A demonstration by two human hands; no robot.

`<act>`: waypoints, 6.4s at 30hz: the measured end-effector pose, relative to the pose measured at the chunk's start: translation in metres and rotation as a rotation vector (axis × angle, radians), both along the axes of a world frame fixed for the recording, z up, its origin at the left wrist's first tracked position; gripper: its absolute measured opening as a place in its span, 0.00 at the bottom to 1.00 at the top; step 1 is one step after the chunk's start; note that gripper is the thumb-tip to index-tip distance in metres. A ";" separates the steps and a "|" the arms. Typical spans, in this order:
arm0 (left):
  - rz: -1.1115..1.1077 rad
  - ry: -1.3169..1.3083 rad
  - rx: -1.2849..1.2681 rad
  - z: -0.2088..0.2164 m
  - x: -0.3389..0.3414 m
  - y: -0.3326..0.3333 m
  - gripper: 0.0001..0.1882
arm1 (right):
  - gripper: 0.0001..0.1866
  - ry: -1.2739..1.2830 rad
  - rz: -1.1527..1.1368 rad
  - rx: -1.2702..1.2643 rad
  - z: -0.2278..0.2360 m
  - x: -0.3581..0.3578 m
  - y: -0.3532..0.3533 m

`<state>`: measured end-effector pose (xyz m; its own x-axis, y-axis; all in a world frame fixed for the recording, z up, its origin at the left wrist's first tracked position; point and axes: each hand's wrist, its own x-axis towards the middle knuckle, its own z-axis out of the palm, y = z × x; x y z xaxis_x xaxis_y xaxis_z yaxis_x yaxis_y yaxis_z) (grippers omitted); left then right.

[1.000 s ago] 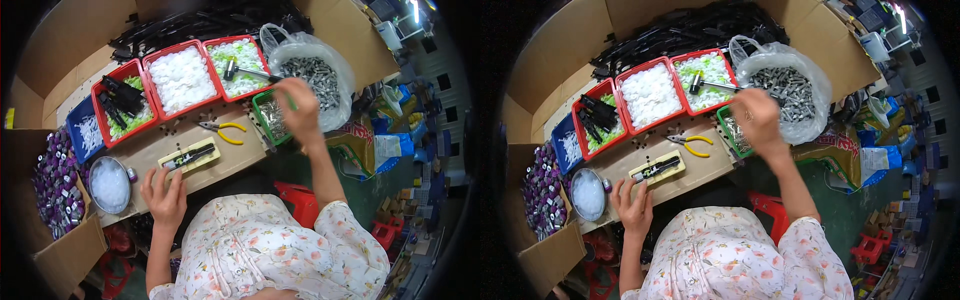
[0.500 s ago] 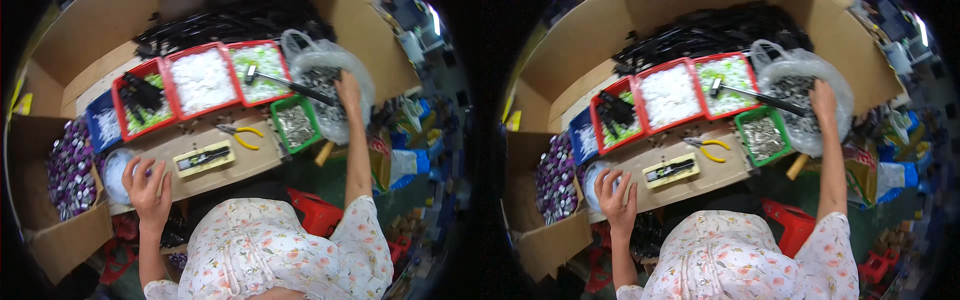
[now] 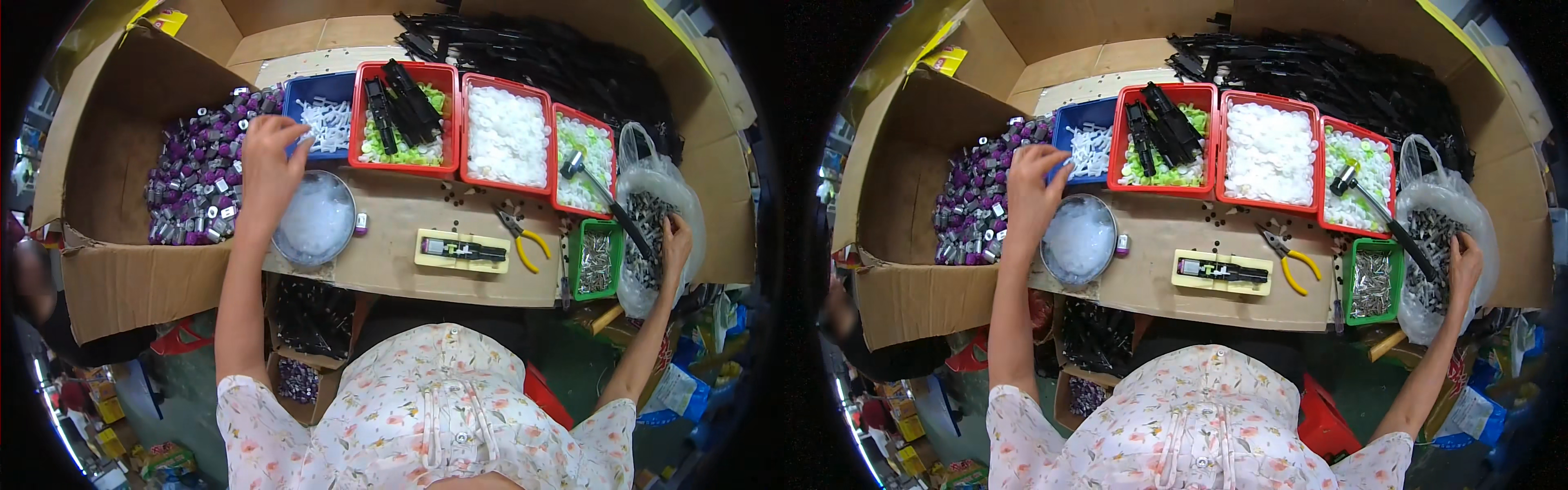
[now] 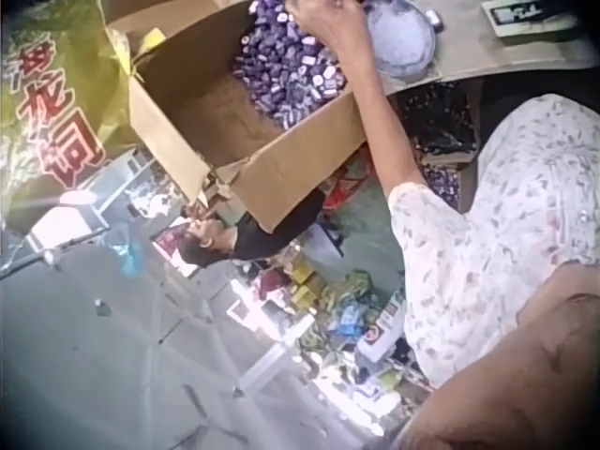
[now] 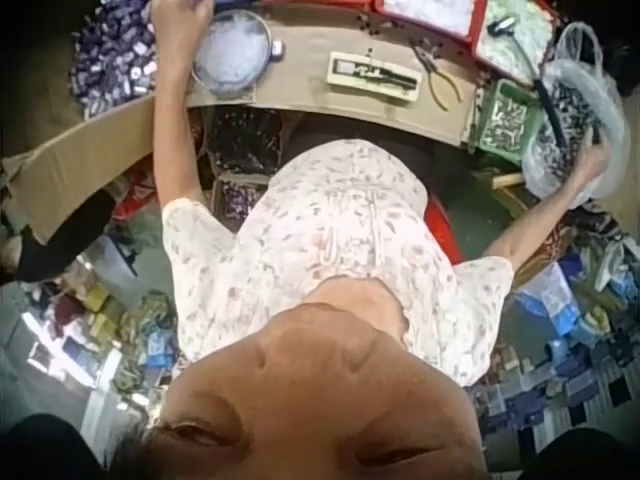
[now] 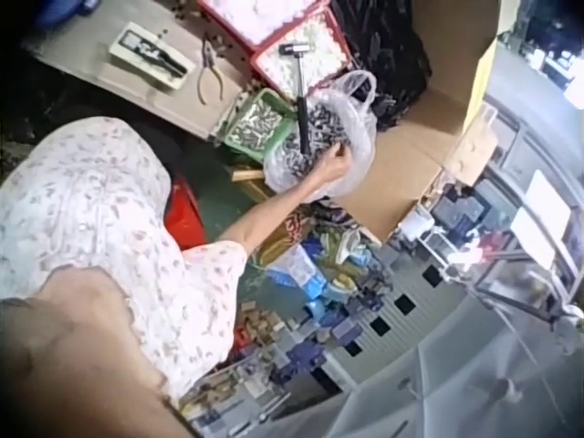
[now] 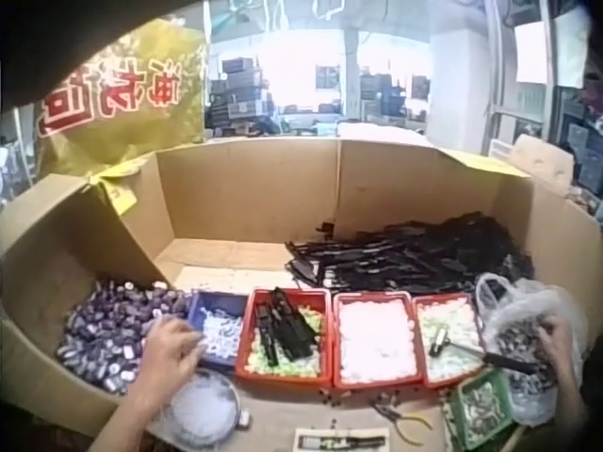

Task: Assembling small toy components at a factory workbench using various parts and tools.

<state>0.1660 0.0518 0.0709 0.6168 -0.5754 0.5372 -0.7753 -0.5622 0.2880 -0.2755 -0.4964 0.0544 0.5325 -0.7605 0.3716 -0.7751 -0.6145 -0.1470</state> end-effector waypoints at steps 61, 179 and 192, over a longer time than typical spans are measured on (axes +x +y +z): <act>-0.037 0.235 0.122 0.000 -0.075 0.056 0.06 | 0.10 -0.069 0.877 0.337 0.006 0.127 0.263; -0.398 0.356 -0.129 -0.043 -0.168 -0.073 0.12 | 0.14 0.138 1.123 0.015 -0.010 0.130 0.279; -0.462 0.313 -0.082 -0.045 -0.173 -0.090 0.11 | 0.13 -0.183 1.013 0.405 -0.021 0.133 0.278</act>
<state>-0.0069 -0.0383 0.0260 0.4476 -0.7876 0.4234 -0.8060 -0.1504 0.5725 -0.1427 -0.2182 0.0337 0.9397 -0.0873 0.3305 0.1133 -0.8326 -0.5421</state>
